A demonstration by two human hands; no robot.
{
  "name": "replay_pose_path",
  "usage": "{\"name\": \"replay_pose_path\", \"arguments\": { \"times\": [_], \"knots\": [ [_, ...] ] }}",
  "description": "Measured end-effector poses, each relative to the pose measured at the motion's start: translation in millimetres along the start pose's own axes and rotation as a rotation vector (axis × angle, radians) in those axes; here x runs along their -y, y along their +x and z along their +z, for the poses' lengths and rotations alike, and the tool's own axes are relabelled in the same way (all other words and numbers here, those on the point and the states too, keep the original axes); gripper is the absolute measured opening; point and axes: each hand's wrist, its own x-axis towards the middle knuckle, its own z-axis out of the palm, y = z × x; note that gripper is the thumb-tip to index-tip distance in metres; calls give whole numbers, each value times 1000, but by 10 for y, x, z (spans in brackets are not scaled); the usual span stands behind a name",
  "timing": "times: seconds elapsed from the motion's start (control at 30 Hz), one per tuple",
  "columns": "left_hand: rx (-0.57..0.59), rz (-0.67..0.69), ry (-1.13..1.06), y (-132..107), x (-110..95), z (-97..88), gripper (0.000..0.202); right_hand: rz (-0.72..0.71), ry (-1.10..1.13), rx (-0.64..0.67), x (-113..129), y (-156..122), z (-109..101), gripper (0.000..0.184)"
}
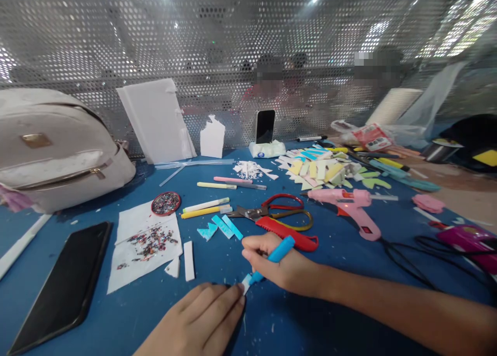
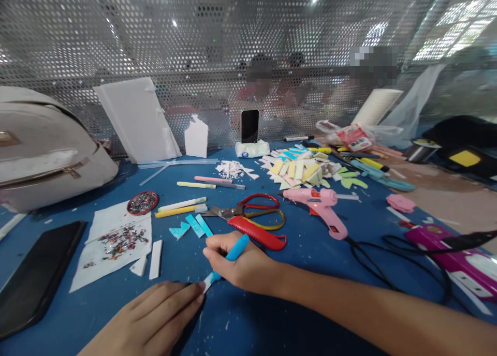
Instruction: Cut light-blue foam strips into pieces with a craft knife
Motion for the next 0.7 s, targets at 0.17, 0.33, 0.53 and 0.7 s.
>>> {"name": "replay_pose_path", "arguments": {
  "times": [0.17, 0.33, 0.53, 0.7],
  "knots": [
    [-11, -13, -2, -6, -4, -11, 40, 23, 43, -43, -11, 3, -2, 35],
    [4, -2, -10, 2, 6, -11, 39, 7, 39, 31, 1, -8, -7, 38],
    [-2, 0, -3, 7, 17, 1, 39, 15, 29, 18, 4, -10, -22, 35],
    [-9, -7, -9, 22, 20, -2, 39, 11, 1, 35, 2, -7, -26, 35]
  ]
}}
